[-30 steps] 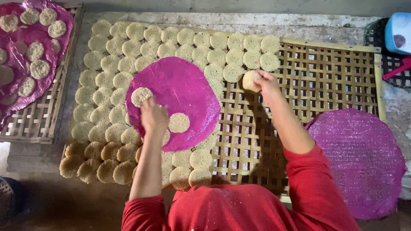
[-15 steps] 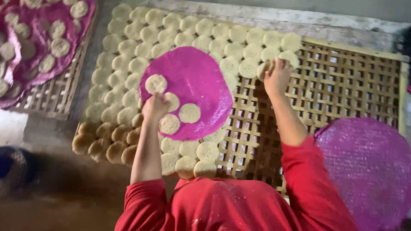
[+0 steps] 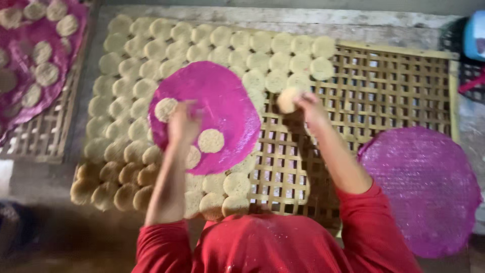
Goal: The person peels round rice crackers off pink plastic sheets and places them one by one onto woven bamboo drying racks, filling gaps in the rows. They occasionally lift and reposition the plastic sheets and stack finished sheets of crackers aside.
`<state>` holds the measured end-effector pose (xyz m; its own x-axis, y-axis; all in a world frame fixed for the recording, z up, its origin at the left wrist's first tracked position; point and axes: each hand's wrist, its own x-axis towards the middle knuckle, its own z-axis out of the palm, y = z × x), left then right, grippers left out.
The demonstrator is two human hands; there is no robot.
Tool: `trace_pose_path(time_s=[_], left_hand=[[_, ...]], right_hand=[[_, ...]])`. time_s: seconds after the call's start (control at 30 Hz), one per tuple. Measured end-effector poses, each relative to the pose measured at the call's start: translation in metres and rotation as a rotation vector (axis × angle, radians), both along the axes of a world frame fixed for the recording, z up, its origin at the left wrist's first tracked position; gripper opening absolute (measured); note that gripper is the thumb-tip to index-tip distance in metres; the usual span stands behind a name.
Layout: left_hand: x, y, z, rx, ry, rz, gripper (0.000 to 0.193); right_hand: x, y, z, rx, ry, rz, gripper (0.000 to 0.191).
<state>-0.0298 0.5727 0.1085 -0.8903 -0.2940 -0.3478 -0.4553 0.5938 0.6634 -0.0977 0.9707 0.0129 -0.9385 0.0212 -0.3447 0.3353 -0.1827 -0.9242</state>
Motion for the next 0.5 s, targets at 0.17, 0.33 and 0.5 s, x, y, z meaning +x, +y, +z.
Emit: trace_pose_path(time_s=[0.17,0.33,0.5], left_hand=[[-0.027,-0.075,-0.035,-0.622,-0.046,-0.082,0.066],[-0.03,-0.088,-0.04,-0.743,0.099,-0.117,0.056],[-0.032,-0.09,-0.035,-0.567,-0.003,-0.015,0.058]], right_hand=[[-0.034,0.074,0.023,0.007,0.008,-0.198,0.029],[-0.038,0.062,0.03,0.404,0.125,-0.13,0.042],[-0.035,0.054,0.028,1.02,0.265,-0.063,0.046]])
